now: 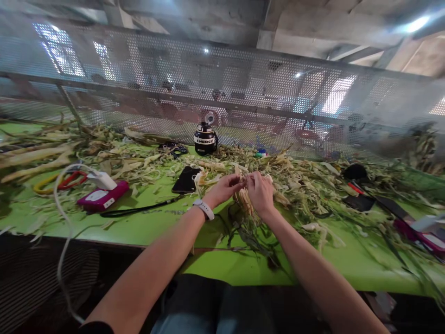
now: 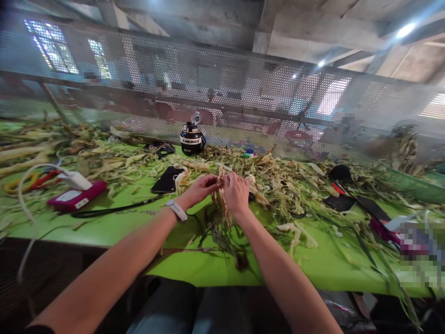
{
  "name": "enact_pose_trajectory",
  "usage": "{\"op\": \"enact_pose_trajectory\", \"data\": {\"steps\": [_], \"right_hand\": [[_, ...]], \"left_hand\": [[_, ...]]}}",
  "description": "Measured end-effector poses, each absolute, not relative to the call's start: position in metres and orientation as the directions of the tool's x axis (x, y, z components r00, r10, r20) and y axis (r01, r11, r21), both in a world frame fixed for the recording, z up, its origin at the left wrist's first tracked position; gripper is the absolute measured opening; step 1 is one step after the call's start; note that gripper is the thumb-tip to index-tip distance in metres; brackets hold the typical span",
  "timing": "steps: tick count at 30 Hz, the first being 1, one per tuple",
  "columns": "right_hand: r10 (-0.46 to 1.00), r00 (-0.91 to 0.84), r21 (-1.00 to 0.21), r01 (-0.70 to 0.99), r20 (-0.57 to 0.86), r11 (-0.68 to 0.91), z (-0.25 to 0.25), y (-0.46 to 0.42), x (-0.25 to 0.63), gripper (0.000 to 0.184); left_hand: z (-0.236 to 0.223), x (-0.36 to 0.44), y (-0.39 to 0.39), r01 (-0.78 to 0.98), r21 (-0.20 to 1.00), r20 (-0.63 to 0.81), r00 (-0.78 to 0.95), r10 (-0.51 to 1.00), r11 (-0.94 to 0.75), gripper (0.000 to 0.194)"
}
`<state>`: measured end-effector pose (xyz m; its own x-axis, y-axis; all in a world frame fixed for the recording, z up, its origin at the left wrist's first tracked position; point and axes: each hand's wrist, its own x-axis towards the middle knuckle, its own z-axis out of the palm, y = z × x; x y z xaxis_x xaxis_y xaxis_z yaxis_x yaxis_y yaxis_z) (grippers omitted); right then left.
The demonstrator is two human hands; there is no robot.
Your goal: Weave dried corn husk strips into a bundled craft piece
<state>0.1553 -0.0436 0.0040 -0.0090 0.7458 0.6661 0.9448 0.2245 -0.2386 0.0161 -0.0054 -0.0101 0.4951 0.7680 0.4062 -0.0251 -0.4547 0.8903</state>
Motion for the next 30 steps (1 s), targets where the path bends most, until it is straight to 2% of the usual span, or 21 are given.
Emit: {"op": "enact_pose_trajectory", "data": {"steps": [6,16,22,27,30], "right_hand": [[0.760,0.029,-0.318,0.918,0.649,0.237,0.001,-0.040,0.157,0.018],[0.795,0.061,-0.423,0.870,0.603,0.254,0.000,-0.036,0.157,0.015],[0.799,0.131,-0.533,0.806,0.587,0.260,0.002,-0.036,0.155,0.012],[0.759,0.133,-0.572,0.742,0.637,0.350,0.007,-0.041,0.153,0.035],[0.754,0.035,-0.575,0.670,0.656,0.469,0.009,-0.044,0.151,0.029]], "left_hand": [[-0.011,0.016,-0.004,-0.024,0.914,0.374,0.432,0.821,-0.405,0.039],[-0.011,0.012,-0.003,0.037,0.895,0.369,0.500,0.784,-0.445,0.041],[-0.011,0.013,-0.002,0.024,0.907,0.370,0.427,0.825,-0.420,0.038],[-0.011,0.011,-0.001,-0.040,0.949,0.306,0.350,0.885,-0.312,0.040],[-0.009,0.009,-0.003,-0.076,0.971,0.240,0.341,0.909,-0.228,0.041]]}}
